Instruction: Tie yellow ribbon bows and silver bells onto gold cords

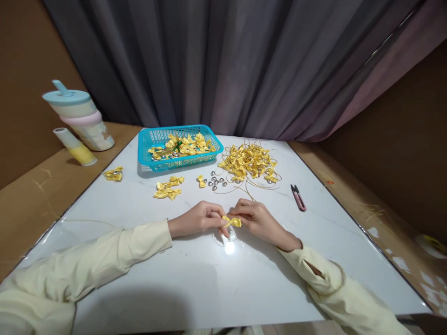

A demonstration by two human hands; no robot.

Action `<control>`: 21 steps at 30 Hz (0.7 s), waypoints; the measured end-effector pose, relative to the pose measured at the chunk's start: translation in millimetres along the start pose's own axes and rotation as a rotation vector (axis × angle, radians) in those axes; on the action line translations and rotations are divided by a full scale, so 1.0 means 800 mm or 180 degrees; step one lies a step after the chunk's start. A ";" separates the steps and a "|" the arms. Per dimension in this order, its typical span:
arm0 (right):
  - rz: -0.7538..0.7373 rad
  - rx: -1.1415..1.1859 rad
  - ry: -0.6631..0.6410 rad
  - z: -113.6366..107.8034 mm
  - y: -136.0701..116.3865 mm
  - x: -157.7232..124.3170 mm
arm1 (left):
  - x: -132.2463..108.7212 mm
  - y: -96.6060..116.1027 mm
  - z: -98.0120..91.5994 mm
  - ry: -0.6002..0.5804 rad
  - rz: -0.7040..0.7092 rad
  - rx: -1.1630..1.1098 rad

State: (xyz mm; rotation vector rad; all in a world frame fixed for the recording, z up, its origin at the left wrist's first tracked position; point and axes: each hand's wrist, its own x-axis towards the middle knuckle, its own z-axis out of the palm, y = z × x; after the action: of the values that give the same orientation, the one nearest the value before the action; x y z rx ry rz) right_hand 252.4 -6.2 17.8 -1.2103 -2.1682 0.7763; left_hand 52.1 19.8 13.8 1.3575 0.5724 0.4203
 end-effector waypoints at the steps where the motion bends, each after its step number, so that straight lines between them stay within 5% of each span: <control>1: 0.0071 -0.0028 0.0071 0.000 0.000 0.000 | 0.000 0.000 0.000 -0.0006 -0.0013 0.0003; 9: 0.1033 0.0973 0.0723 0.004 -0.015 -0.003 | 0.000 -0.003 0.002 0.0104 -0.0006 0.0125; 21: 0.1175 0.3147 0.0848 0.001 -0.028 0.002 | 0.006 -0.009 0.002 0.0566 0.0124 0.0097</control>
State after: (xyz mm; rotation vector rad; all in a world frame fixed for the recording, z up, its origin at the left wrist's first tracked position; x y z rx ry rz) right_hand 238.5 -14.9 32.7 -1.0581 -1.0672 1.4906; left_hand 56.1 20.1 6.5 1.3703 0.7020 0.5698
